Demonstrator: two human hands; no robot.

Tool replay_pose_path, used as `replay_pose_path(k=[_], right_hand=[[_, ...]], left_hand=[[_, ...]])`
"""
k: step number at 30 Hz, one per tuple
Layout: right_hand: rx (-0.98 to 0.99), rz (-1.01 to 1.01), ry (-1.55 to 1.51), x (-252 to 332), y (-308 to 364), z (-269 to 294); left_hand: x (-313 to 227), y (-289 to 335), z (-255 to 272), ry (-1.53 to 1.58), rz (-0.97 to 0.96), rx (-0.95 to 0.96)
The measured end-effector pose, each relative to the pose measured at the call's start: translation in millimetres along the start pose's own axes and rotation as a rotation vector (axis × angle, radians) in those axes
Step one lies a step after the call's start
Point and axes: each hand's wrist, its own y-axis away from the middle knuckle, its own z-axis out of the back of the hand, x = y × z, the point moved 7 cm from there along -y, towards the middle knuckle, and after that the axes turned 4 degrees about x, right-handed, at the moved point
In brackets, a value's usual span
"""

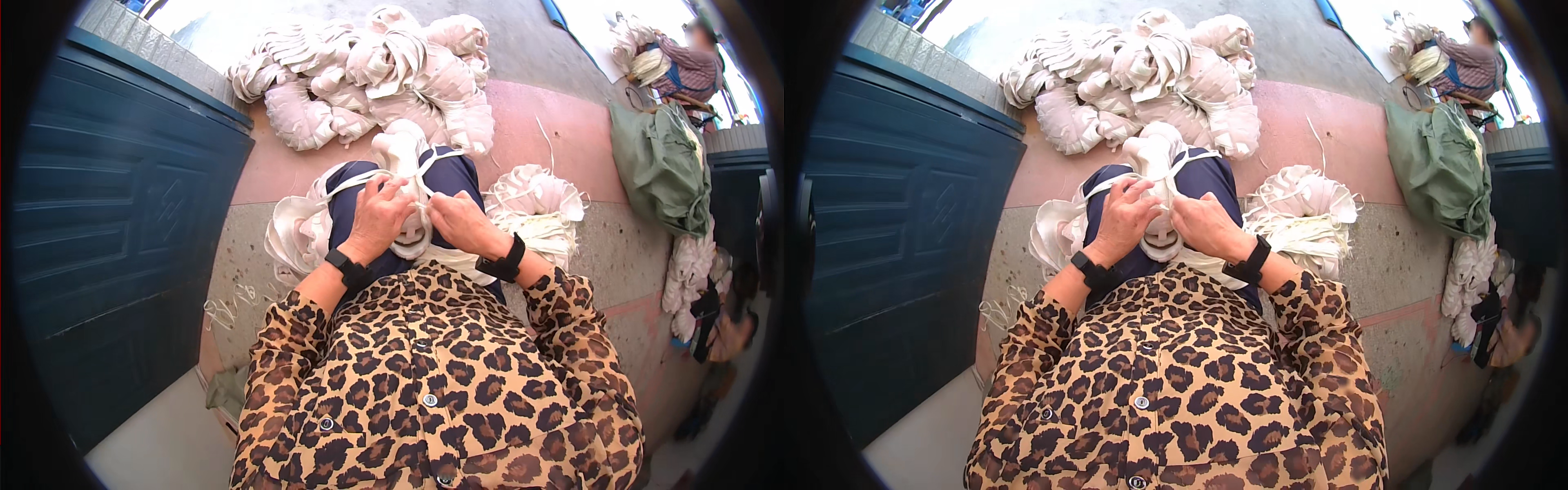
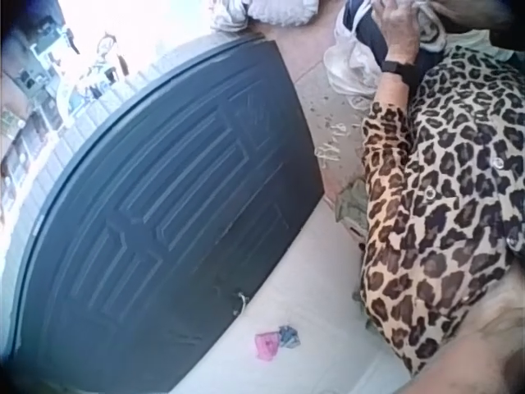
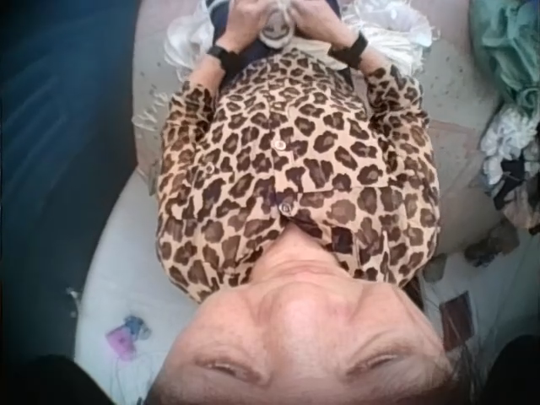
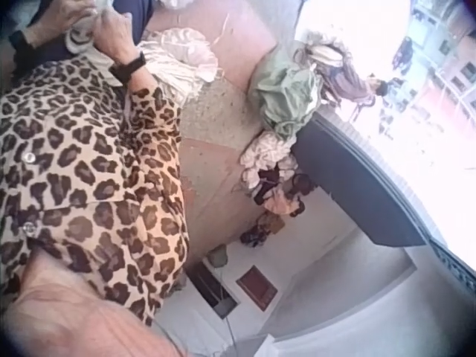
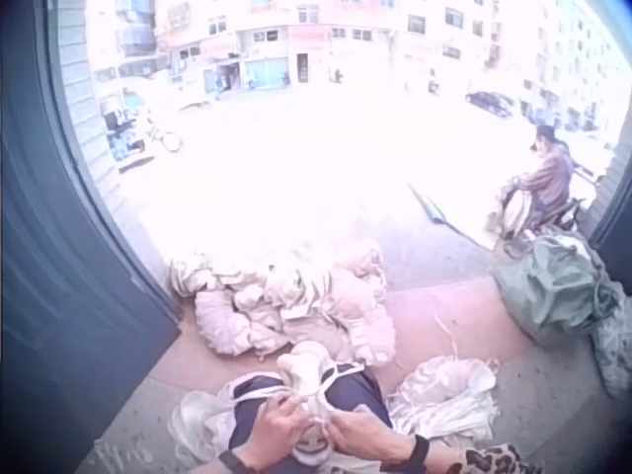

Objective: Tying laces or strings on white shoes.

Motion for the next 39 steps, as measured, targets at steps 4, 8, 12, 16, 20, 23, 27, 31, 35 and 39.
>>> replay_pose_path(k=[4,8,12,16,20,23,27,31,35,39], right_hand=[[-0.132,-0.157,-0.348,-23.7,-6.1,-1.1],[-0.225,-0.374,-1.165,-46.2,-1.4,0.8],[-0.231,-0.291,-1.076,-29.9,-10.0,10.4],[-0.216,-0.255,-1.104,-24.6,-14.1,11.8],[-0.199,-0.257,-1.126,-24.9,-19.2,3.3],[-0.235,-0.256,-1.09,-26.5,-21.0,4.8],[-0.297,-0.196,-1.086,-14.1,-27.4,20.4],[-0.268,-0.124,-1.092,-1.2,-35.0,37.1],[-0.294,0.016,-1.052,14.9,-39.6,84.2],[-0.385,0.377,-0.786,97.9,-34.5,234.2]], left_hand=[[10.8,-23.2,-16.6,0.24,0.105,0.171],[-42.6,-40.1,12.0,0.633,0.148,0.113],[6.3,-23.9,-6.7,0.892,0.569,0.033],[2.3,-23.6,-1.0,0.764,0.564,0.114],[1.9,-23.5,0.7,0.735,0.494,0.073],[10.2,-29.0,3.3,0.659,0.395,0.04],[75.8,-32.0,-15.9,0.135,0.308,0.128],[89.4,-42.8,-43.8,-0.059,0.268,0.485],[106.7,-52.6,-52.2,0.462,0.496,0.612],[110.4,-41.3,-46.4,0.881,0.624,0.651]])
